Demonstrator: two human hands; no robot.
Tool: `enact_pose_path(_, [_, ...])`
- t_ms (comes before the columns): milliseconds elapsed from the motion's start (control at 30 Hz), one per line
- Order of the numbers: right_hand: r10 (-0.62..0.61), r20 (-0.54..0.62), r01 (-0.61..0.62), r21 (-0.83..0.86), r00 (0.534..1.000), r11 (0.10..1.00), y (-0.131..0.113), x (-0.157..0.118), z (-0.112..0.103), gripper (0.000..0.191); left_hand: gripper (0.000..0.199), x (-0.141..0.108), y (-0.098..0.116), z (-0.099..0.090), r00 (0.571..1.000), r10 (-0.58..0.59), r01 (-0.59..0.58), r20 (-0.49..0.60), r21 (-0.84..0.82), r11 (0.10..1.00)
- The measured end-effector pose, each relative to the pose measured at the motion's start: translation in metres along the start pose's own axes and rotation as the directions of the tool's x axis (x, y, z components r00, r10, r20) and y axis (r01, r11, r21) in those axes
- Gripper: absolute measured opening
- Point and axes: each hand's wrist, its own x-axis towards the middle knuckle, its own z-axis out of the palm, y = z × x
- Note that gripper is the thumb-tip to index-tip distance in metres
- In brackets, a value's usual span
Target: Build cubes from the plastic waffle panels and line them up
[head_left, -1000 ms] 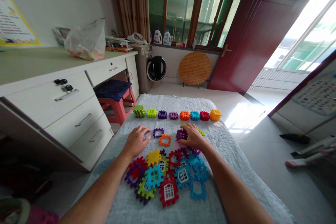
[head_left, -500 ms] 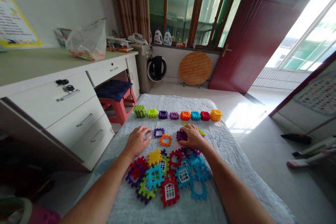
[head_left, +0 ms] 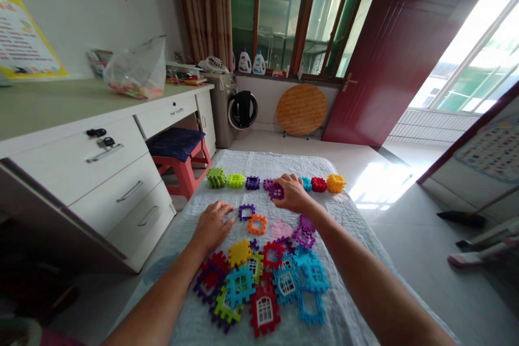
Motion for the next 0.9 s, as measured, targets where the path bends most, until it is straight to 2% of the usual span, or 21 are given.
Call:
enact_pose_path(133, [0.050, 0.042, -0.048, -0.060, 0.998, 0.997, 0.010, 0.045, 0.008, 0.046, 0.024, 0.000, 0.003, -0.003, 1.000, -0.018, 0.018, 0.022, -0.004, 1.000])
enact_pose_path(267, [0.078, 0.156, -0.062, -0.101, 0.985, 0.993, 0.020, 0.071, 0.023, 0.047, 0.025, 0.001, 0.004, -0.004, 0.999, -0.022, 0.023, 0.040, -0.004, 1.000])
enact_pose_path(400, [0.073, 0.203, -0.049, -0.118, 0.976, 0.992, 0.024, 0.077, 0.032, 0.047, 0.025, 0.000, 0.002, -0.003, 1.000, -0.013, 0.013, 0.027, -0.004, 1.000])
enact_pose_path(633, [0.058, 0.259, -0.020, -0.149, 0.964, 0.989, 0.021, 0.081, 0.038, 0.059, 0.025, 0.000, 0.002, -0.003, 1.000, -0.011, 0.012, 0.022, -0.012, 1.000])
enact_pose_path(900, [0.055, 0.286, -0.009, -0.161, 0.957, 0.987, 0.014, 0.081, 0.040, 0.044, 0.025, 0.000, 0.004, -0.005, 0.999, -0.019, 0.019, 0.031, -0.007, 1.000])
